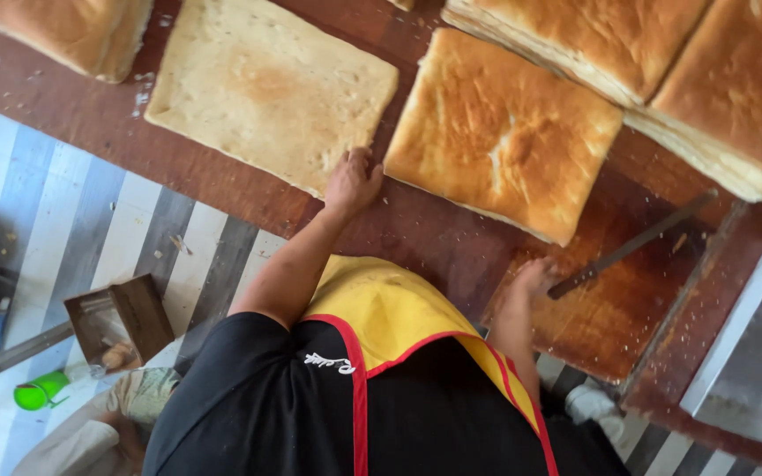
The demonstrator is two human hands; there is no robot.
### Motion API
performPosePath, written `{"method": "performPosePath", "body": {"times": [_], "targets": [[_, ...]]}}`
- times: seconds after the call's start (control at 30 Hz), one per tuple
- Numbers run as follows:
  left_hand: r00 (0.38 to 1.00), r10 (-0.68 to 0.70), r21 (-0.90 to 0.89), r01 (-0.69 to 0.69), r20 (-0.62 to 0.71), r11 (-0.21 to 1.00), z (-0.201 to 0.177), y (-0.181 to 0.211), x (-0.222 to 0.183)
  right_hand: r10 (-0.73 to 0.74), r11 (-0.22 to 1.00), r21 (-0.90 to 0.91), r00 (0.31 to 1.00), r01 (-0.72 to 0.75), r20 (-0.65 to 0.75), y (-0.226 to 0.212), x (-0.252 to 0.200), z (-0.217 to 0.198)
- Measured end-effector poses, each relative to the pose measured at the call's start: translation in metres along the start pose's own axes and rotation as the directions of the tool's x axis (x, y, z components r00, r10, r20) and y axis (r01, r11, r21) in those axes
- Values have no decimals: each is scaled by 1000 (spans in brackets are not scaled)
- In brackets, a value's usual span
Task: The person assembles sandwiches by spreading a white creamy substance onto slices of bread using a knife, then placing another slice on top. The person repeats this process for multiple sandwiches on a wooden table.
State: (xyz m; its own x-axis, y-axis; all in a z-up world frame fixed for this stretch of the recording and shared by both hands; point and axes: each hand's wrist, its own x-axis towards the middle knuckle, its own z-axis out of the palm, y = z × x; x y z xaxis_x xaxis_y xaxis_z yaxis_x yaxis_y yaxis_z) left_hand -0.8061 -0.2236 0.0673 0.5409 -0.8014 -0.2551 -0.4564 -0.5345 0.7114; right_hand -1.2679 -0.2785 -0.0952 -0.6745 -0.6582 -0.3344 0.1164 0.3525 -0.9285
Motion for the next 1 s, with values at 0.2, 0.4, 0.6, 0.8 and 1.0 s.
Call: {"method": "performPosePath", "body": {"times": [0.2, 0.4, 0.6, 0.8, 1.0], "targets": [[988, -40, 2, 41, -150, 999, -70, -79, 10, -53, 998, 4, 781, 65, 622, 81, -94, 8], [942, -53, 134, 103, -331, 986, -174, -131, 92, 60, 970, -159, 458, 182, 887, 35, -245, 118], [938, -107, 288, 208, -330, 935, -247, -169, 212, -261, 776, -76, 429, 626, 865, -16, -312, 273], [987, -89, 15, 92, -132, 996, -230, -248, 311, -405, 348, -499, 608, 793, 683, 11, -278, 350], [913, -284, -119, 330, 292, 937, -271, -225, 325, 338, 858, -509, 827, -74, 450, -60, -308, 379]]}}
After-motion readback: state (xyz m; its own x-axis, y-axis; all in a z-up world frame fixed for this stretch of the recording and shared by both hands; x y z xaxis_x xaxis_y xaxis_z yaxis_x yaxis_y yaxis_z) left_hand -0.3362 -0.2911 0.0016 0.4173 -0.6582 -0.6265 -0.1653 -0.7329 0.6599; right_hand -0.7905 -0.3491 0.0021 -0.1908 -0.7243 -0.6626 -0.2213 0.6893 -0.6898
